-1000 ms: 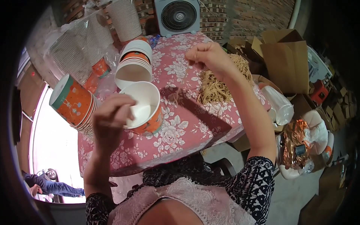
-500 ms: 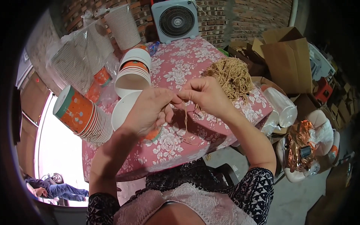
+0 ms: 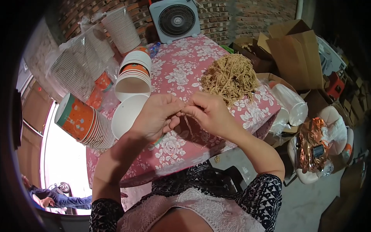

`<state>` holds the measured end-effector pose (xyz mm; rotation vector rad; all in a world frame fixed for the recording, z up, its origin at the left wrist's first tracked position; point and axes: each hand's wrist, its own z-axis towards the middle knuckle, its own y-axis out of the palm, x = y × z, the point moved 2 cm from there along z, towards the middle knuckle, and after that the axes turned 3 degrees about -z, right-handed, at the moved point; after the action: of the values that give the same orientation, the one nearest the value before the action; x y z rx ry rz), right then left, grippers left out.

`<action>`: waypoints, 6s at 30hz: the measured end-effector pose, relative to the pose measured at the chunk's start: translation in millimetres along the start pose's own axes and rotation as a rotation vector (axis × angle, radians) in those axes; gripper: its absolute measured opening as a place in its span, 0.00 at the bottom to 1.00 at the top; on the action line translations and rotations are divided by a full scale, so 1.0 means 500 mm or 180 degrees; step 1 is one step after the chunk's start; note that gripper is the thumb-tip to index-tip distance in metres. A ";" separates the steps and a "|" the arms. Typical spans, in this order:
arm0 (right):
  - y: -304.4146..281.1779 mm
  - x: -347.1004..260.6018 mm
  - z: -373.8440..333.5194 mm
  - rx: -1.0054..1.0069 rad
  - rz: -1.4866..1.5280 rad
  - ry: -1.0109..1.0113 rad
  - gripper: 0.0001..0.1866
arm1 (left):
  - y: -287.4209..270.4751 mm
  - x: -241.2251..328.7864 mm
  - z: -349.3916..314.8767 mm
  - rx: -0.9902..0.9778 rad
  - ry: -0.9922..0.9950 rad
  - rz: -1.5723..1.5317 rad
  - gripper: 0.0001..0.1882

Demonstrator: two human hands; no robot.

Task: Threading elastic strings through holes in paper bowls or containers for packaging.

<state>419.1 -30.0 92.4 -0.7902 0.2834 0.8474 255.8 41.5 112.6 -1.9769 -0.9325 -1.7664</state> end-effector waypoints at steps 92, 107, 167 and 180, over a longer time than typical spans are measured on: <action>0.198 0.010 0.006 0.0430 0.2080 0.2049 0.12 | -0.402 -0.035 -0.094 0.1389 0.0663 0.0438 0.16; 0.229 0.035 0.167 0.0048 0.0339 0.0482 0.09 | -0.404 -0.068 -0.113 0.2380 0.1535 0.0611 0.16; 0.307 -0.082 -0.088 0.1977 0.0115 0.0021 0.11 | -0.217 -0.024 -0.145 0.0235 0.0167 0.1852 0.14; 0.326 -0.071 -0.072 0.2026 0.0005 -0.0096 0.13 | -0.221 -0.025 -0.141 0.0126 -0.0004 0.1748 0.15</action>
<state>275.1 -10.0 2.8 -0.1830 0.4951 0.7095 130.0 74.4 93.4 -1.9612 -0.3619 -1.4188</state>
